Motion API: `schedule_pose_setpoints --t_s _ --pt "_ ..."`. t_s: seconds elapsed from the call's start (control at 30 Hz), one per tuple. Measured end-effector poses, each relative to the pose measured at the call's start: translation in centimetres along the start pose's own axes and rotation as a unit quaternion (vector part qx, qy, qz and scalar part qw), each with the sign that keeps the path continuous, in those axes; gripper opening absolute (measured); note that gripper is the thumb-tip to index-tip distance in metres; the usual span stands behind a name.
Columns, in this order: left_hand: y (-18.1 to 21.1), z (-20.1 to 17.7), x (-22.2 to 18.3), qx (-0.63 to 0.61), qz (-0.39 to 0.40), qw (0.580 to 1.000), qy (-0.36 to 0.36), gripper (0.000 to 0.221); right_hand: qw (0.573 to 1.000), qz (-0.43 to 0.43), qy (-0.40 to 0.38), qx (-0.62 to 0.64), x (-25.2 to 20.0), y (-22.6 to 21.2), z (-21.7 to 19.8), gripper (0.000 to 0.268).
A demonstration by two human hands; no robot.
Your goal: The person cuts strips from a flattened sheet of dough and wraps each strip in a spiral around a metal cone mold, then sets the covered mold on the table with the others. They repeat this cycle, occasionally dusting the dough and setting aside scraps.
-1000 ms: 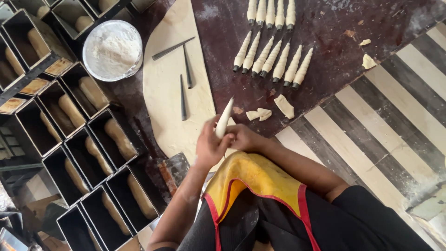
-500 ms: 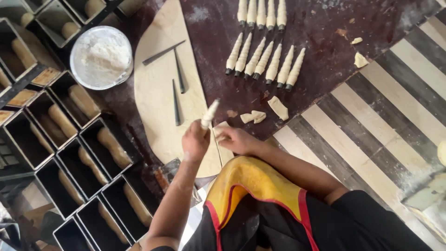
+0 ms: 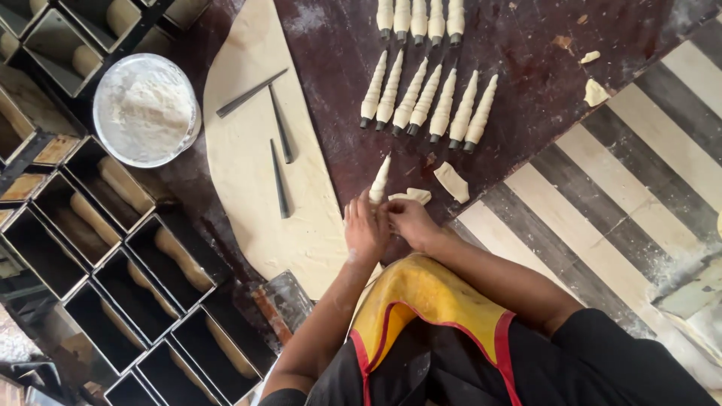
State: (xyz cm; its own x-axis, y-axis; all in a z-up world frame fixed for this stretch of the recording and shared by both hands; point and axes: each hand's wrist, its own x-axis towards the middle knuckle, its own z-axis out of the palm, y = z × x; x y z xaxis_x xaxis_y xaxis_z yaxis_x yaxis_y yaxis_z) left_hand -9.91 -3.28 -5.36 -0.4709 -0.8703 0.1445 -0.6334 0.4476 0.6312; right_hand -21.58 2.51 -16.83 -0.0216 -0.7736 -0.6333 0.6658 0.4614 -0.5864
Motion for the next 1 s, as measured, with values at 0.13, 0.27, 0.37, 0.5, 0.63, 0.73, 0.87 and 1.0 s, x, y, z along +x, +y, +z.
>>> schedule_pose_setpoints --t_s 0.13,0.27,0.37,0.5,0.63,0.73,0.87,1.0 --pt "-2.5 1.9 4.7 0.013 -0.029 0.999 -0.009 0.046 0.996 -0.078 -0.009 0.040 -1.8 -5.9 3.0 0.037" --pt "-5.8 3.6 13.8 0.092 0.008 0.996 0.015 0.039 0.988 -0.144 -0.034 -0.046 -1.1 -7.9 2.8 0.048" --pt "-5.3 4.0 20.8 0.093 -0.017 0.995 0.015 0.039 0.952 -0.129 -0.114 -0.253 -0.4 -7.9 1.1 0.038" --pt "-6.6 4.9 25.0 0.132 -0.038 0.990 -0.018 0.048 0.905 -0.135 -0.165 -0.369 2.0 -4.8 -0.4 0.048" --pt "-16.7 7.4 26.7 0.319 -0.003 0.948 0.003 0.044 0.803 -0.084 -0.245 -0.537 2.4 -6.3 0.9 0.049" --pt "-26.2 5.1 27.0 0.478 -0.005 0.874 0.089 0.045 0.754 -0.086 -0.287 -0.585 2.5 -6.5 1.9 0.043" --pt "-27.0 -4.3 27.7 0.414 -0.061 0.899 0.128 0.069 0.676 -0.167 -0.267 -0.666 2.7 -6.8 3.1 0.020" --pt "-20.9 -8.8 27.5 0.350 -0.171 0.921 -0.019 0.044 0.680 -0.147 -0.259 -0.670 2.3 -7.9 4.4 0.030"
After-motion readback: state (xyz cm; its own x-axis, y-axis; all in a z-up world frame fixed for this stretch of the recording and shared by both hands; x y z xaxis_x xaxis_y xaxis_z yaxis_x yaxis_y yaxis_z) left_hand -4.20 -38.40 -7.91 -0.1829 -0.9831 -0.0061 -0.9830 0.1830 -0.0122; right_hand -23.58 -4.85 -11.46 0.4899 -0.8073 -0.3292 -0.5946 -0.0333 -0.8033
